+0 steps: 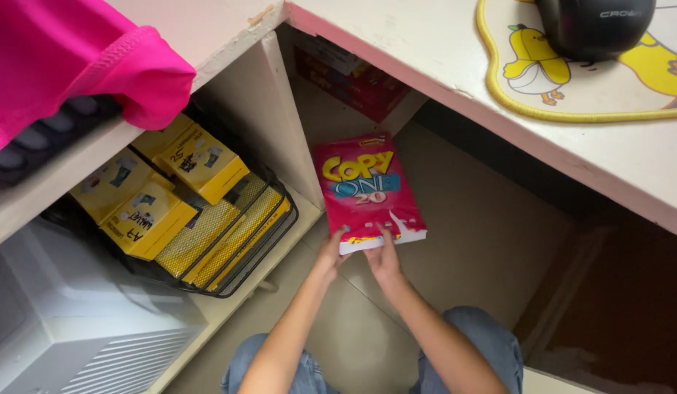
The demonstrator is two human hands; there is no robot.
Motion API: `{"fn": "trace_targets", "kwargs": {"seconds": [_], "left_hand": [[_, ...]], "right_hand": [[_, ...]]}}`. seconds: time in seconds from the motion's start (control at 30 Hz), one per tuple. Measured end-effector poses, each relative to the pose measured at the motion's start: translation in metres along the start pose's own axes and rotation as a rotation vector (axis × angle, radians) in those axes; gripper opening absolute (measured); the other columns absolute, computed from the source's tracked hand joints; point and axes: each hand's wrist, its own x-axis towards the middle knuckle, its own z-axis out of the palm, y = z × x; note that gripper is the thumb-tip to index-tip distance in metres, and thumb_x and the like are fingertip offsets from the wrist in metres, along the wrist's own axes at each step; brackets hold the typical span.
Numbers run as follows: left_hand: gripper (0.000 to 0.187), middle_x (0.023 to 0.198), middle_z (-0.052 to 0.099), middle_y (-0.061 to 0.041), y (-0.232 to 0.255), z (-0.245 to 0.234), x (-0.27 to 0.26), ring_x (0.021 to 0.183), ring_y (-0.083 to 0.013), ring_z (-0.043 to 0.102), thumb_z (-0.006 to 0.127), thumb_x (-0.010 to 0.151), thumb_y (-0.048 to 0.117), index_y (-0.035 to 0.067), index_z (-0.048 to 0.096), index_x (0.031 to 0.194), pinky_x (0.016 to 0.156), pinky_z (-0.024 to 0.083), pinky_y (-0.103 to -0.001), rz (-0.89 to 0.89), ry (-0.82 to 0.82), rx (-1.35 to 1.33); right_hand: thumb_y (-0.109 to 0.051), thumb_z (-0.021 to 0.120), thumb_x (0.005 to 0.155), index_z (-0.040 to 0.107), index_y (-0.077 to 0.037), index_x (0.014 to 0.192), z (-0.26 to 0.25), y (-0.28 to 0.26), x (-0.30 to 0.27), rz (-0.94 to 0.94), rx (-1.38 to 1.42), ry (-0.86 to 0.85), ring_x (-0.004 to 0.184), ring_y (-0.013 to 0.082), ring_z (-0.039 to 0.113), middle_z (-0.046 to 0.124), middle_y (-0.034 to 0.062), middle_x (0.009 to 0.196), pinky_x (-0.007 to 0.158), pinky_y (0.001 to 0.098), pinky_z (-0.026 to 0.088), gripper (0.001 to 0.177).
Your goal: Gathering packages of paper from storage under a desk and dusting them off along with the workspace area.
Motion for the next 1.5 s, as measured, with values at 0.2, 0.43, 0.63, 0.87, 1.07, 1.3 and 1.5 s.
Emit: {"fn": "trace_targets", "kwargs": {"seconds": [0.2, 0.43, 0.63, 0.87, 1.07, 1.3, 1.5], "left_hand": [[0.042, 0.113, 0.073, -0.002, 0.026, 0.002, -0.032, 0.101, -0.0152, 0.068, 0.066, 0.093, 0.046, 0.02, 0.061, 0.125, 0.088, 0.052, -0.037, -0.058, -0.034, -0.064], [0.045, 0.111, 0.076, -0.004, 0.042, 0.008, -0.07, 0.1, -0.0174, 0.072, 0.067, 0.089, 0.045, 0.016, 0.063, 0.124, 0.088, 0.058, -0.039, -0.043, -0.115, -0.118], [0.047, 0.109, 0.075, -0.007, 0.038, 0.014, -0.1, 0.098, -0.0201, 0.072, 0.068, 0.09, 0.044, 0.013, 0.063, 0.126, 0.086, 0.057, -0.041, 0.001, -0.069, -0.062], [0.057, 0.114, 0.074, -0.01, 0.054, 0.024, -0.145, 0.099, -0.0227, 0.073, 0.067, 0.088, 0.042, 0.011, 0.054, 0.135, 0.084, 0.06, -0.045, 0.044, -0.033, 0.018], [0.056, 0.116, 0.073, -0.012, 0.069, 0.031, -0.166, 0.101, -0.0235, 0.073, 0.066, 0.09, 0.039, 0.008, 0.051, 0.135, 0.086, 0.06, -0.046, -0.003, -0.022, -0.004], [0.054, 0.118, 0.072, -0.013, 0.075, 0.03, -0.201, 0.103, -0.0237, 0.073, 0.067, 0.092, 0.038, 0.005, 0.051, 0.131, 0.087, 0.061, -0.043, -0.102, 0.016, -0.077], [0.048, 0.117, 0.072, -0.011, 0.11, 0.045, -0.265, 0.104, -0.0237, 0.071, 0.067, 0.092, 0.04, 0.009, 0.061, 0.128, 0.085, 0.059, -0.045, -0.19, 0.03, -0.078]], "right_hand": [[-0.022, 0.067, 0.095, 0.064, -0.01, 0.125, 0.042, 0.001, -0.047, -0.018, 0.029, 0.026, 0.122, 0.0234, 0.063, 0.068, 0.0076, 0.131, 0.108, 0.0427, 0.05, 0.032], [-0.025, 0.067, 0.093, 0.063, -0.009, 0.126, 0.049, -0.002, -0.073, -0.008, 0.006, 0.068, 0.122, 0.0266, 0.064, 0.069, 0.0106, 0.13, 0.108, 0.0491, 0.049, 0.037], [-0.02, 0.069, 0.09, 0.06, -0.011, 0.127, 0.055, -0.006, -0.108, -0.006, 0.055, 0.13, 0.124, 0.0276, 0.063, 0.066, 0.0103, 0.133, 0.11, 0.0516, 0.048, 0.039], [-0.02, 0.07, 0.091, 0.058, -0.008, 0.13, 0.051, -0.005, -0.14, 0.035, 0.131, 0.194, 0.126, 0.029, 0.062, 0.066, 0.011, 0.136, 0.112, 0.0504, 0.048, 0.043], [-0.019, 0.071, 0.09, 0.059, -0.008, 0.128, 0.072, -0.016, -0.155, 0.056, 0.109, 0.233, 0.124, 0.0296, 0.062, 0.066, 0.0114, 0.134, 0.11, 0.051, 0.048, 0.041], [-0.021, 0.071, 0.092, 0.06, -0.007, 0.126, 0.076, -0.019, -0.195, 0.1, 0.108, 0.317, 0.119, 0.0286, 0.065, 0.069, 0.0115, 0.128, 0.107, 0.0507, 0.05, 0.039], [-0.02, 0.067, 0.092, 0.06, -0.009, 0.128, 0.136, -0.036, -0.258, 0.14, 0.096, 0.416, 0.119, 0.0287, 0.065, 0.068, 0.012, 0.129, 0.106, 0.0509, 0.051, 0.038]]}}
